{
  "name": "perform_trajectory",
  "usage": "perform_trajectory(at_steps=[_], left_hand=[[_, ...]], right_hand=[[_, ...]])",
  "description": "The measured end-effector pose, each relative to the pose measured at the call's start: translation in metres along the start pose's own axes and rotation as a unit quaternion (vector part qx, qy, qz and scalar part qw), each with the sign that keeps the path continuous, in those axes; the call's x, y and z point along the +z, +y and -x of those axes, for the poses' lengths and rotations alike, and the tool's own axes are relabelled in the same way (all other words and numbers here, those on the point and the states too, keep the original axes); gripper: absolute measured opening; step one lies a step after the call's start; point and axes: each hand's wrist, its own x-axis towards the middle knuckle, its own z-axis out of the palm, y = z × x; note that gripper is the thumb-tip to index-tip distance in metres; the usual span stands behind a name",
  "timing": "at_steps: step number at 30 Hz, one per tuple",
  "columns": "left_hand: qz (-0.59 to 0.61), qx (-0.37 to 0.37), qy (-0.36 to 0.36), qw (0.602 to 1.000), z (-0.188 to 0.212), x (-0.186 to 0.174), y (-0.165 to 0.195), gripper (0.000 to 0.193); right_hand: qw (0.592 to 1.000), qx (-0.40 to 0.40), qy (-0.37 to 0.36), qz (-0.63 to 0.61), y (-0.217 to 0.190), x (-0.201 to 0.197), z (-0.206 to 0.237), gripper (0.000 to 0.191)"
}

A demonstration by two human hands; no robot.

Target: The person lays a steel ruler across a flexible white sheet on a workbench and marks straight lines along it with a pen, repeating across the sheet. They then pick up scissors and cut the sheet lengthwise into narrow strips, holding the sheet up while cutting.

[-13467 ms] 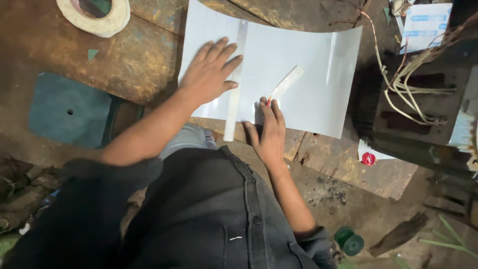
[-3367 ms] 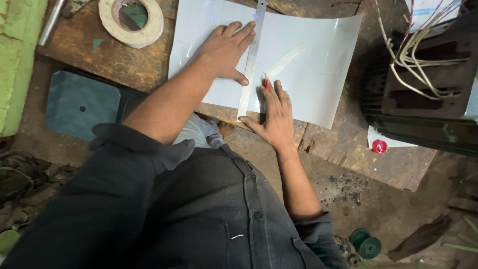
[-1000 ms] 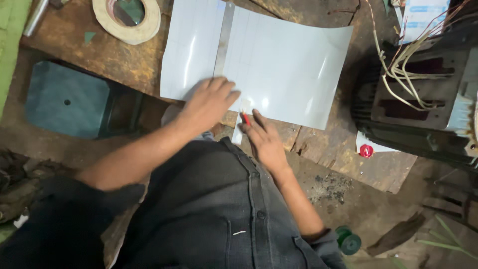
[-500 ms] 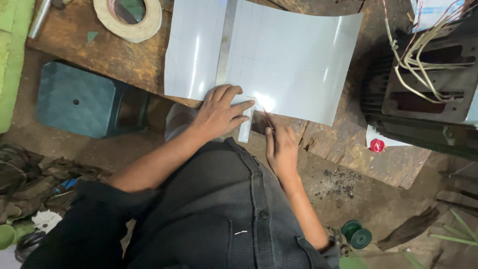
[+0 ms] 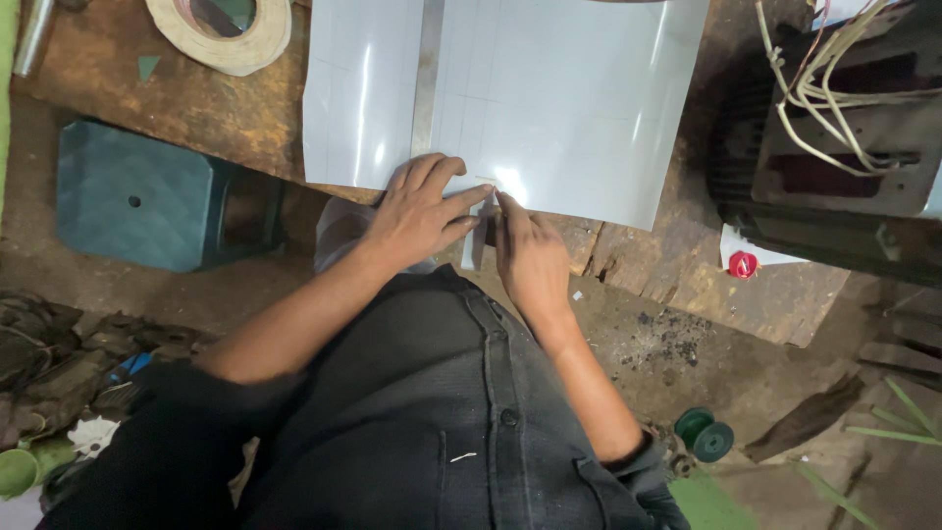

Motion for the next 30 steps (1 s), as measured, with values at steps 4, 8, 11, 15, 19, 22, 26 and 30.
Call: perform_trajectory(at_steps=[4, 8, 11, 15, 19, 22, 26, 30], left_hand=[[-0.009, -0.007, -0.002, 1.0, 0.0, 0.0, 0.002, 0.05], [-0.023, -0.002, -0.018, 1.0, -0.001, -0.001, 0.001, 0.053], [-0.006, 0.002, -0.005, 1.0, -0.001, -0.003, -0.001, 0.05], [-0.033, 0.034, 0.012, 0.999, -0.006, -0.005, -0.005, 0.048], [-0.069, 0.061, 0.026, 0.995, -0.037, -0.006, -0.023, 0.044], [-0.077, 0.078, 0.062, 0.992, -0.082, -0.007, -0.054, 0.042], [-0.076, 0.066, 0.113, 0.988, -0.141, -0.003, -0.1, 0.038], [-0.04, 0.062, 0.138, 0.988, -0.162, 0.004, -0.122, 0.033]], right_hand=[[0.997, -0.023, -0.032, 0.062, -0.001, 0.001, 0.0, 0.03], [0.998, -0.037, -0.021, 0.037, 0.001, 0.001, -0.006, 0.029], [0.998, -0.05, -0.027, 0.033, 0.001, -0.004, -0.005, 0.029], [0.998, 0.053, -0.027, -0.018, 0.001, -0.01, -0.007, 0.025], [0.978, 0.121, 0.091, -0.145, 0.015, 0.005, -0.041, 0.029], [0.965, 0.13, 0.121, -0.192, 0.028, 0.025, -0.062, 0.032], [0.953, 0.12, 0.149, -0.234, 0.038, 0.041, -0.064, 0.033], [0.955, 0.141, 0.125, -0.229, 0.042, 0.044, -0.06, 0.033]])
